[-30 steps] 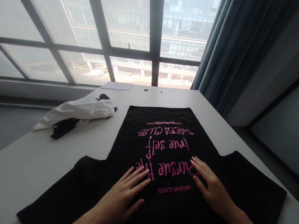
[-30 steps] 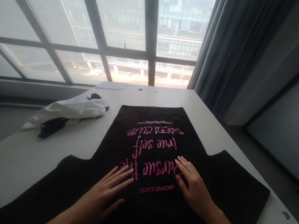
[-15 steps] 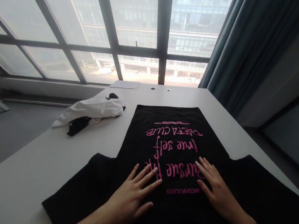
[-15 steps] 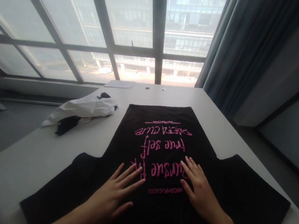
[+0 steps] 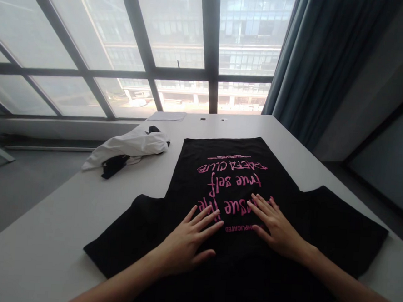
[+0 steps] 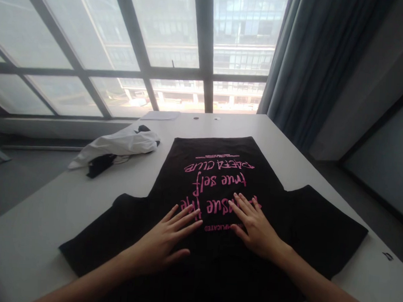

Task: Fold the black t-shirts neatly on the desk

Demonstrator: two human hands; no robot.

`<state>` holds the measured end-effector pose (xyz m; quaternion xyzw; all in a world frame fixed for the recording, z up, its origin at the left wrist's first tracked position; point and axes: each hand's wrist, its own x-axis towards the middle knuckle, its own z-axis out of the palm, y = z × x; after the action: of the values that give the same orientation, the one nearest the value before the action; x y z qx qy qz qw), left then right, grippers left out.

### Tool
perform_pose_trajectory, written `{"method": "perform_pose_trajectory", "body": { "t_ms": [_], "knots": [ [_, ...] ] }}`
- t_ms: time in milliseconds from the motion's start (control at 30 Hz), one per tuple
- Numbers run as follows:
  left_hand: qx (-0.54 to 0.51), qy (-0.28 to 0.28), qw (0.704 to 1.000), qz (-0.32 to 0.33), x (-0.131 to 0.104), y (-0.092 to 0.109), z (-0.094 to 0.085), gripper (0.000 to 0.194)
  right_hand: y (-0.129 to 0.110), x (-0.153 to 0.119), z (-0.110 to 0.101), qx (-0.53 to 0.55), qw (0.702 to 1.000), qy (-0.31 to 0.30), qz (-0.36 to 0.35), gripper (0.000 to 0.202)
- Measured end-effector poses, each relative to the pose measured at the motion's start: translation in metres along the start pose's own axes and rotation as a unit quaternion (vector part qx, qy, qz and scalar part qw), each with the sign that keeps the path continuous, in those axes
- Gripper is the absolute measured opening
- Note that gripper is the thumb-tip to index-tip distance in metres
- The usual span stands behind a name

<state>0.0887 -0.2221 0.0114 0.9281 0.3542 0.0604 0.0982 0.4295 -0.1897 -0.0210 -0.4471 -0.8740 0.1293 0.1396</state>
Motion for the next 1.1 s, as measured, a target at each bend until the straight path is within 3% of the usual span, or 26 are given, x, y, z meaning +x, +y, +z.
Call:
{"method": "perform_pose_trajectory", "body": {
  "t_ms": [133,267,333,467,600,800,1000,1100],
  "knots": [
    [-0.01,0.002,1.0,0.009,0.001,0.003,0.003,0.07,-0.008,0.0,-0.003,0.029,0.999,-0.031,-0.026,0.062],
    [0.005,0.035,0.999,-0.001,0.011,0.011,0.006,0.061,-0.005,0.006,-0.006,0.008,0.999,0.038,-0.004,0.061],
    [0.008,0.024,1.0,0.007,0.016,0.015,0.009,0.063,0.001,0.01,-0.005,-0.004,0.999,0.053,0.006,0.059],
    [-0.002,-0.014,0.999,0.032,0.02,0.016,0.012,0.067,0.009,0.014,0.0,-0.01,1.0,0.023,0.013,0.058],
    [-0.006,-0.027,0.999,0.034,0.019,0.016,0.009,0.069,0.006,0.019,0.002,-0.015,0.999,0.047,0.007,0.062],
    [-0.002,-0.033,0.999,0.031,0.019,0.018,0.009,0.069,0.009,0.023,0.005,-0.006,1.0,-0.007,-0.007,0.064],
    [-0.002,-0.021,0.999,0.04,0.017,0.014,0.013,0.07,0.008,0.018,0.009,0.002,1.0,0.022,-0.018,0.062],
    [-0.002,-0.015,0.999,0.043,0.016,0.013,0.013,0.07,0.005,0.018,0.008,-0.003,0.997,0.069,-0.018,0.059]
  ]
}}
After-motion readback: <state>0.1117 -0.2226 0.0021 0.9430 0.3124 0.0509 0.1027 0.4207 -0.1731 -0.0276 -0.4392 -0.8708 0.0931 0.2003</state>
